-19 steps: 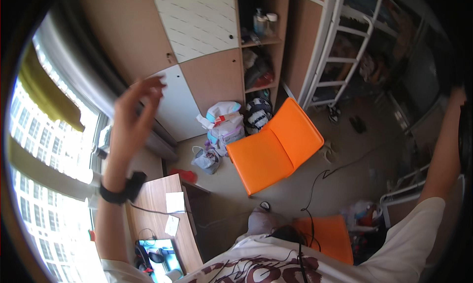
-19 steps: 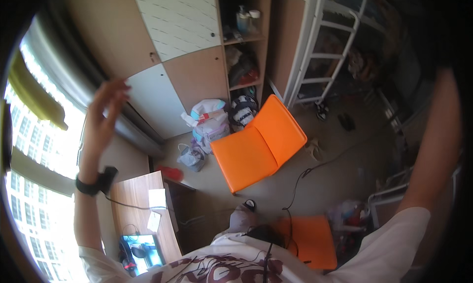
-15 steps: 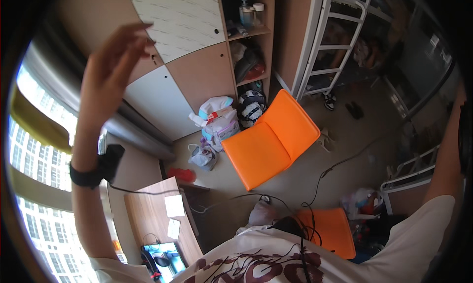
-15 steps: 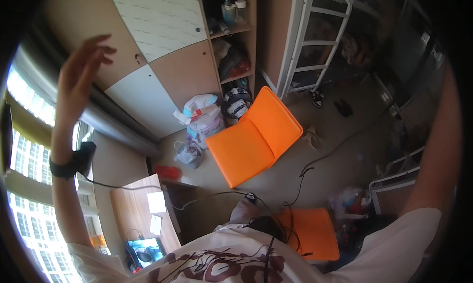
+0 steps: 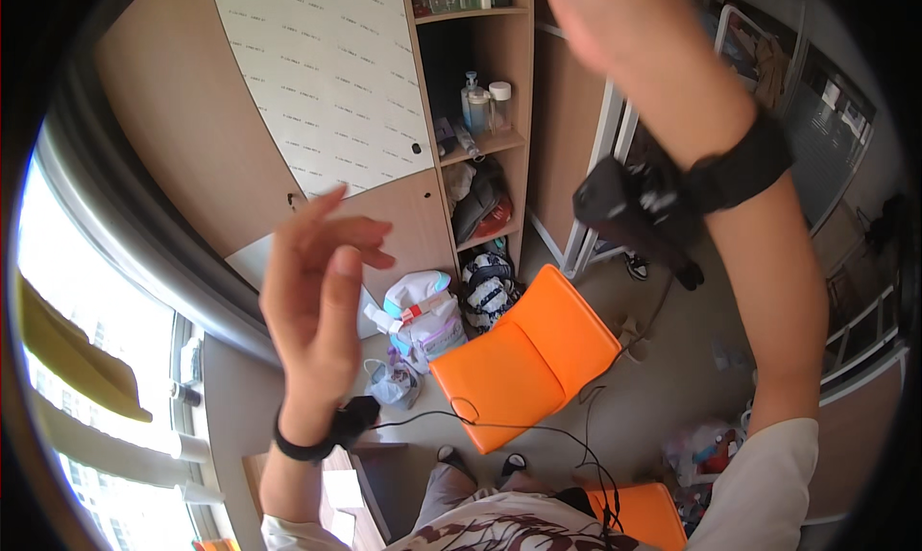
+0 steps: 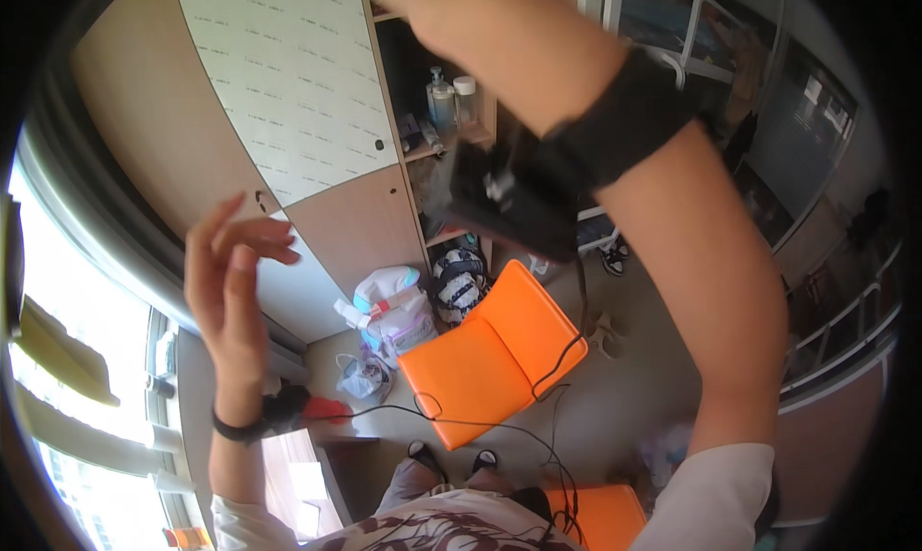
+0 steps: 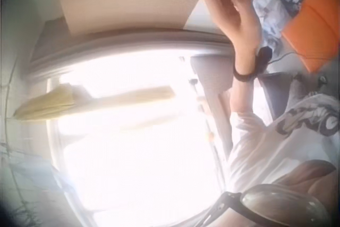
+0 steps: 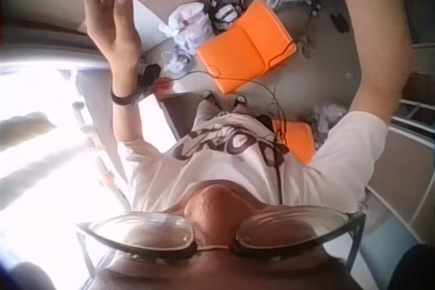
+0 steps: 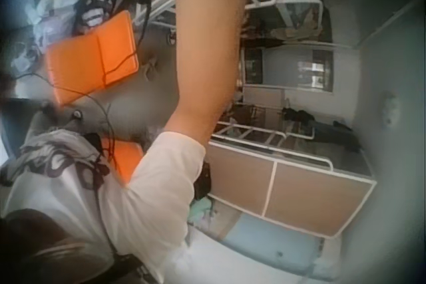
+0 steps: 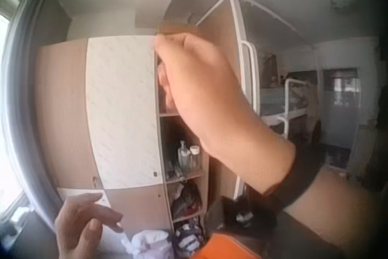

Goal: Move several plastic and reusable bottles from a shelf to a window sill, then wipe one green bottle with a white tissue.

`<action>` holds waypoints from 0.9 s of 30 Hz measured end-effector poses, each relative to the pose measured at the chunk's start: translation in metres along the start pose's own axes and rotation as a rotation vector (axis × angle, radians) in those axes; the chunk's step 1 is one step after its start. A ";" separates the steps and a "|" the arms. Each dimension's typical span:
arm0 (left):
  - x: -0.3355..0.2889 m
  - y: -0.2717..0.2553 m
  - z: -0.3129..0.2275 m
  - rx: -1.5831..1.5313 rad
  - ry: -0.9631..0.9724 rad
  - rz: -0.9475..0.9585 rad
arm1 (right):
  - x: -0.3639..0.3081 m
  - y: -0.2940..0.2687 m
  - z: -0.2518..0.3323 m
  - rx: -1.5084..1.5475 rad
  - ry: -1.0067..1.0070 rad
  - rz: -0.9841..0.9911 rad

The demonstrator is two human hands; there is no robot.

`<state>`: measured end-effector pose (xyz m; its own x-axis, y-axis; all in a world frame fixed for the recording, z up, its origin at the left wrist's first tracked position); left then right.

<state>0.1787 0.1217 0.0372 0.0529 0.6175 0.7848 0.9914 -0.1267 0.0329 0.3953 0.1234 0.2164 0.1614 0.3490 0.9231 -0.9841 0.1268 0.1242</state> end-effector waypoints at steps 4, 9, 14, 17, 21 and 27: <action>-0.005 -0.011 0.073 -0.120 -0.188 -0.057 | -0.022 0.030 -0.080 -0.261 0.392 0.077; -0.019 -0.007 0.156 -0.143 -0.342 0.016 | -0.049 0.014 -0.123 -0.247 0.517 0.259; -0.058 -0.006 0.254 -0.095 -0.455 0.053 | -0.139 -0.008 -0.164 -0.347 0.766 0.156; -0.071 0.007 0.292 -0.101 -0.543 0.157 | -0.205 -0.016 -0.188 -0.732 0.616 0.360; -0.067 0.034 0.318 -0.123 -0.569 0.235 | -0.268 -0.035 -0.219 -0.850 0.596 0.387; -0.047 0.060 0.350 -0.073 -0.560 0.330 | -0.326 -0.097 -0.270 -1.088 0.497 0.512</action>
<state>0.2773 0.3569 -0.2147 0.4267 0.8458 0.3202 0.9029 -0.4188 -0.0968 0.4582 0.2478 -0.1945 0.0279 0.8566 0.5152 -0.4156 0.4787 -0.7734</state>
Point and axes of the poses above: each hand's wrist, its own x-axis towards the middle knuckle, its own y-axis out of the palm, z = x × y, the point moved 4 cm from there along x, towards the middle knuckle, and after that the axes turned 12 degrees about -z, right-handed, at the moved point
